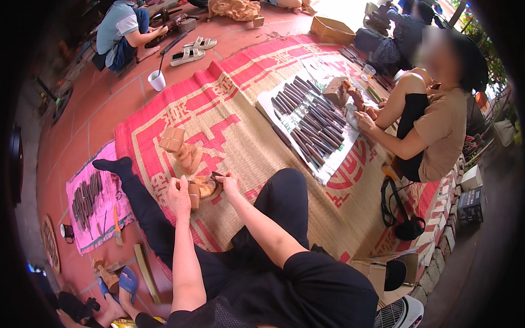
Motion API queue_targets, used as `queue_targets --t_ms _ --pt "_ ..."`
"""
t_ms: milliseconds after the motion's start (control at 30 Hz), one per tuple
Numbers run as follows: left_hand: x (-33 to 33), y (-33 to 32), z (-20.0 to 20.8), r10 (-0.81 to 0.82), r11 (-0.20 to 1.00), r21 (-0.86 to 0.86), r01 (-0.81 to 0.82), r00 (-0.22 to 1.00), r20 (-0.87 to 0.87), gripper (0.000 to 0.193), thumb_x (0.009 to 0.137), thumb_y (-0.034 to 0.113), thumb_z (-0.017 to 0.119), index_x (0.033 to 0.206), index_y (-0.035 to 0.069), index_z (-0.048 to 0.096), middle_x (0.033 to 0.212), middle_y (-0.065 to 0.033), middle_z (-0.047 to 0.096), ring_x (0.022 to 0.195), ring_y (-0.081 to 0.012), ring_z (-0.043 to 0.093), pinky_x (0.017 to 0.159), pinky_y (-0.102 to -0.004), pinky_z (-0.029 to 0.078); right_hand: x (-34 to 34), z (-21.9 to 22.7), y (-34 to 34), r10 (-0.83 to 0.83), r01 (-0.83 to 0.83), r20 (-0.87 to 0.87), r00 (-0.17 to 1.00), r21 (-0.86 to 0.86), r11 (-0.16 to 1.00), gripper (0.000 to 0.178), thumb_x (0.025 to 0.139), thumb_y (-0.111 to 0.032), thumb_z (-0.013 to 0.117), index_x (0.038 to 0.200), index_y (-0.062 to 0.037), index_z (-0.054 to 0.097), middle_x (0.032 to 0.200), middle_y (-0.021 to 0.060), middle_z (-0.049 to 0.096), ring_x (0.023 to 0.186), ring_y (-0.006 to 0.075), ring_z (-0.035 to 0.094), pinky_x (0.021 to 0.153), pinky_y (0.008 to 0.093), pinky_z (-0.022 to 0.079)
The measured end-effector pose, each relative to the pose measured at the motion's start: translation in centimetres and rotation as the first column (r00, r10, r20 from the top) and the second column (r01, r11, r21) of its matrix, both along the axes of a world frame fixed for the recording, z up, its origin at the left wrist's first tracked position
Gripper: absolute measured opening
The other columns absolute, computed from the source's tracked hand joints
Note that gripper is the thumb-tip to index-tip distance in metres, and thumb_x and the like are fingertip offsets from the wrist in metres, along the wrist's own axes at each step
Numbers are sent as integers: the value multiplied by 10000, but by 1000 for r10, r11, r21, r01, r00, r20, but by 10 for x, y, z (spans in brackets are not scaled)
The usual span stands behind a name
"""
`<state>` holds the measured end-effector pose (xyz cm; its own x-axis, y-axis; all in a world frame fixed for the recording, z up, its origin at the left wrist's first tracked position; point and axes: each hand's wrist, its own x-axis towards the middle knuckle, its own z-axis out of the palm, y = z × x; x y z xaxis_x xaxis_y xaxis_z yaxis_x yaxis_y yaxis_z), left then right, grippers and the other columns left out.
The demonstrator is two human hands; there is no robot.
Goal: The person sits on a mat and uses a small carving knife to shape a small wooden block. They rotate the block frequently and scrape away shavings, working on multiple sides. Other people nearby are also carving similar wooden pieces.
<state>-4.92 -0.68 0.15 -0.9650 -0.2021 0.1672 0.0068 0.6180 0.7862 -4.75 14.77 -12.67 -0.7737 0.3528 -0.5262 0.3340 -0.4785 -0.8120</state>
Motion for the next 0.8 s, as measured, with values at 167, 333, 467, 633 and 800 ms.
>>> queue_targets --t_ms 167,333,467,633,800 --pt "0 5 3 3 1000 -30 -3 1000 -2 361 899 368 629 748 52 540 654 -121 599 621 -308 595 614 -426 446 12 15 -11 -42 14 -236 971 -121 993 169 801 2 669 870 -75 535 859 49 636 838 181 622 797 341 481" --pt "0 10 3 -26 999 -43 27 1000 4 364 914 364 607 751 46 543 657 -125 593 616 -292 579 621 -421 435 1 -4 3 -33 28 79 996 72 997 186 797 -15 680 862 -94 524 870 71 657 838 180 640 744 361 513" --pt "0 6 0 -22 999 -29 21 1000 -10 373 894 390 629 751 55 547 664 -127 618 636 -325 620 606 -432 455 -1 -7 1 -5 3 -24 1000 -56 998 198 795 -23 688 855 -90 511 866 83 666 819 171 646 721 336 515" --pt "1 6 4 -14 999 -48 14 1000 0 369 894 390 630 754 57 552 672 -130 623 639 -326 622 605 -432 457 6 7 -4 31 -27 -99 995 45 999 180 792 0 671 834 -58 506 810 74 650 758 174 642 687 295 497" --pt "-1 9 6 -29 999 -36 29 999 15 343 904 365 629 764 58 561 678 -134 625 645 -329 622 609 -448 457 -5 -9 4 -88 90 49 995 -38 995 157 768 18 651 809 -60 521 802 101 636 661 181 611 574 316 501"
